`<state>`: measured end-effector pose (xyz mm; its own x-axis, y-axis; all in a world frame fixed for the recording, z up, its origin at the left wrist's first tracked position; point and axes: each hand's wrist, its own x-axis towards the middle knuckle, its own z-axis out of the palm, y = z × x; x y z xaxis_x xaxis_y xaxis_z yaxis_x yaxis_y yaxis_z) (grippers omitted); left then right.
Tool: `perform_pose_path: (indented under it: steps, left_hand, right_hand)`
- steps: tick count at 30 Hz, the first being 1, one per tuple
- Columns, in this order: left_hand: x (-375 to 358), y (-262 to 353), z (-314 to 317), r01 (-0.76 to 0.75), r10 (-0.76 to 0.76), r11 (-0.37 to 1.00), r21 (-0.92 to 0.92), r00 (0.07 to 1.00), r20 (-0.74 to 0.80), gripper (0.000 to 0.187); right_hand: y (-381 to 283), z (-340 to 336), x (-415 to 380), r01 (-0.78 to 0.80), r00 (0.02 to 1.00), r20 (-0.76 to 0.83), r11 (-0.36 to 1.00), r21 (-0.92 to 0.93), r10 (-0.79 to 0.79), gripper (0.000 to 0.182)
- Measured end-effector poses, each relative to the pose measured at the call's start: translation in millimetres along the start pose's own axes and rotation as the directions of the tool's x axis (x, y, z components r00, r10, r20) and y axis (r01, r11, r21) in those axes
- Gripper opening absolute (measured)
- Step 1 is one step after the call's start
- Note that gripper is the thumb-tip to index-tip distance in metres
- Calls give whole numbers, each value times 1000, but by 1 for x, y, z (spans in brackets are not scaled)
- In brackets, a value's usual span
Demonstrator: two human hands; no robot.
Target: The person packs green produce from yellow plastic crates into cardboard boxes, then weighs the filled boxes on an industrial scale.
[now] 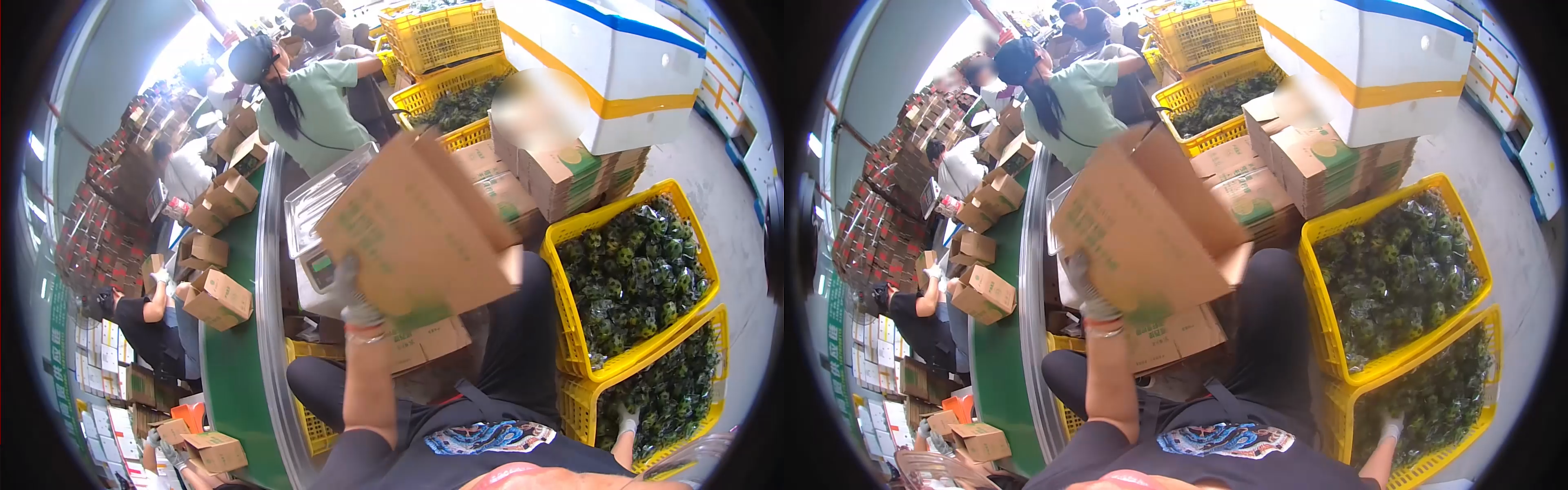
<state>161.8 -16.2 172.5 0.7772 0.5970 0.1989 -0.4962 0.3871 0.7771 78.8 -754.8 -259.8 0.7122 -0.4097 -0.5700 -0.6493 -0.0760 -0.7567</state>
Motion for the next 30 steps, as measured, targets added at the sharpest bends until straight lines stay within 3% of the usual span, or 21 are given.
perform_pose_path:
  steps: [1,2,4,5,7,8,9,11,12,15,18,19,20,21,24,25,26,27,28,29,30]
  left_hand:
    - [9,-22,21,34,-32,996,-86,999,29,60]
    - [14,-53,46,125,-103,966,-226,989,110,53]
    - [18,-113,98,347,-260,857,-380,929,263,46]
    - [14,-142,130,438,-315,757,-484,895,317,48]
    - [-5,-213,164,558,-471,553,-618,822,321,49]
    - [-28,-230,180,576,-514,562,-594,806,295,49]
    - [-48,-243,189,626,-619,539,-564,748,239,50]
    - [-76,-286,167,763,-701,378,-524,606,376,47]
    - [-84,-298,156,787,-645,366,-496,599,475,48]
    - [-90,-319,141,906,-724,337,-254,422,545,52]
    - [-88,-308,142,948,-734,283,-145,311,603,54]
    - [-88,-299,142,959,-743,220,-177,282,606,55]
    - [-86,-290,143,964,-747,158,-213,258,613,55]
    - [-86,-286,141,940,-758,231,-249,335,560,57]
    - [-77,-279,134,888,-694,192,-419,424,581,56]
    - [-72,-276,129,863,-677,196,-466,463,572,55]
    - [-69,-282,125,841,-669,193,-505,489,559,55]
    - [-69,-293,121,820,-663,189,-541,513,546,55]
    - [-69,-302,120,799,-658,183,-573,533,532,54]
    - [-69,-304,118,788,-656,185,-587,544,523,54]
    - [-71,-305,115,783,-658,207,-586,555,509,55]
  right_hand:
    - [41,-15,44,-32,983,179,921,388,-41,67]
    - [38,-19,57,-15,999,52,990,140,8,66]
    - [-4,-7,51,-133,976,-210,928,-349,60,64]
    - [-29,8,12,-212,956,-244,957,-199,161,30]
    - [7,-9,34,-136,956,-265,990,-30,123,24]
    - [18,-19,43,-93,954,-280,994,50,103,22]
    - [-24,-16,-2,-132,955,-244,980,151,166,40]
    - [-55,-29,-29,53,992,-125,922,384,-5,33]
    - [-74,-34,-33,248,967,-149,887,389,-205,29]
    - [-297,44,-194,449,849,-69,646,618,-524,40]
    - [-398,100,-231,826,523,18,512,237,-852,49]
    - [-422,119,-239,914,402,236,403,-45,-885,58]
    - [-427,139,-238,899,435,326,425,-105,-839,64]
    - [-429,142,-241,912,411,331,382,-152,-849,66]
    - [-420,116,-219,933,309,301,227,-278,-902,62]
    - [-396,99,-195,840,536,203,542,-32,-819,69]
    - [-366,73,-172,710,704,190,678,-189,-684,59]
    - [-313,45,-137,618,786,201,750,-235,-584,58]
    - [-208,-12,-69,380,922,143,766,-519,-360,68]
    - [-208,10,-144,-48,983,-126,472,-880,-136,72]
    - [-168,-10,-142,-2,959,109,393,-920,261,81]
